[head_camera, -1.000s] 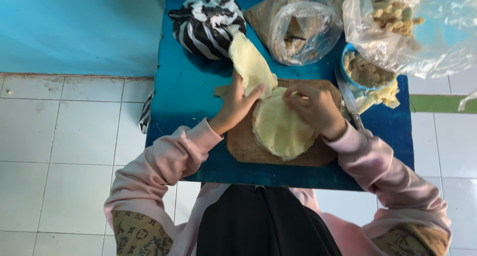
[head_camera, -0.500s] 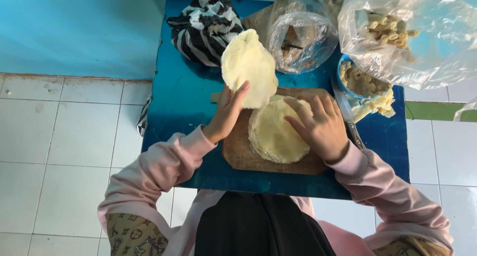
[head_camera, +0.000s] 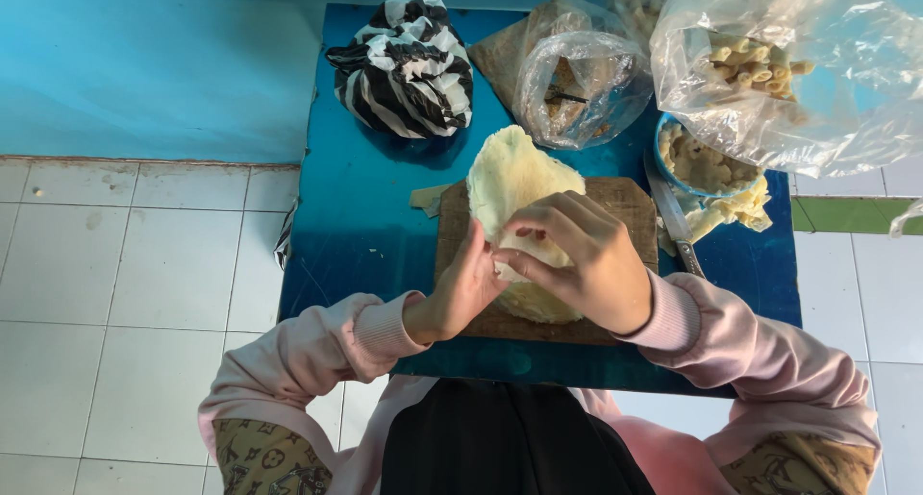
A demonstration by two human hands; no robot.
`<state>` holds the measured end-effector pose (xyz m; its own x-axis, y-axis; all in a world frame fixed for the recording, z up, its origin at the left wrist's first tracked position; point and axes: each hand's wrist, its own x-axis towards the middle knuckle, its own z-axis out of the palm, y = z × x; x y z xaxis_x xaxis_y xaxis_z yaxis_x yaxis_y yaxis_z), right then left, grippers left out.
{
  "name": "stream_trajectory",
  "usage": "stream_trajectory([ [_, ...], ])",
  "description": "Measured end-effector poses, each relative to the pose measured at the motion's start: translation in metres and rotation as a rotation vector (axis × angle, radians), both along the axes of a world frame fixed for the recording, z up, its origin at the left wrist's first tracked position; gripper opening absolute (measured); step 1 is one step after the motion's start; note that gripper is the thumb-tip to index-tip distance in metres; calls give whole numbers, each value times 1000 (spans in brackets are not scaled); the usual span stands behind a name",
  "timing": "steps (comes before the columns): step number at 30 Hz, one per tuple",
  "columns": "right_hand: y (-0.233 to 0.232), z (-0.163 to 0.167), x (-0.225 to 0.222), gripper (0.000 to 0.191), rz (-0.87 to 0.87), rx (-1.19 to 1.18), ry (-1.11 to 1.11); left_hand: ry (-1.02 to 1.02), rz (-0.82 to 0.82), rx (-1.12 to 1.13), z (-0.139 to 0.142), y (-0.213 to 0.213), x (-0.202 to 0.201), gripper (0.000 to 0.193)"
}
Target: The person peels a thin translucent layer off round flat dough discs on a wooden board, stacking the peeled sheets aside. They then use a knife to cut the discs into smaller pieces, fold the pieces, and stack the cut pieces on the table.
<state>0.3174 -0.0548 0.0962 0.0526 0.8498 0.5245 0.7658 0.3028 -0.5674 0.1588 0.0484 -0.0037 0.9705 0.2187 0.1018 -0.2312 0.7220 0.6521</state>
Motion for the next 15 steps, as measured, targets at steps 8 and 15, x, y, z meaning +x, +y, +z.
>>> stream_trajectory([
  [8, 5, 3, 10, 15, -38, -112, 146, 199, 189, 456, 9, 6, 2, 56],
  [15, 8, -9, 16, 14, -150, -181, 151, 248, 165, 346, 8, 9, 8, 48],
])
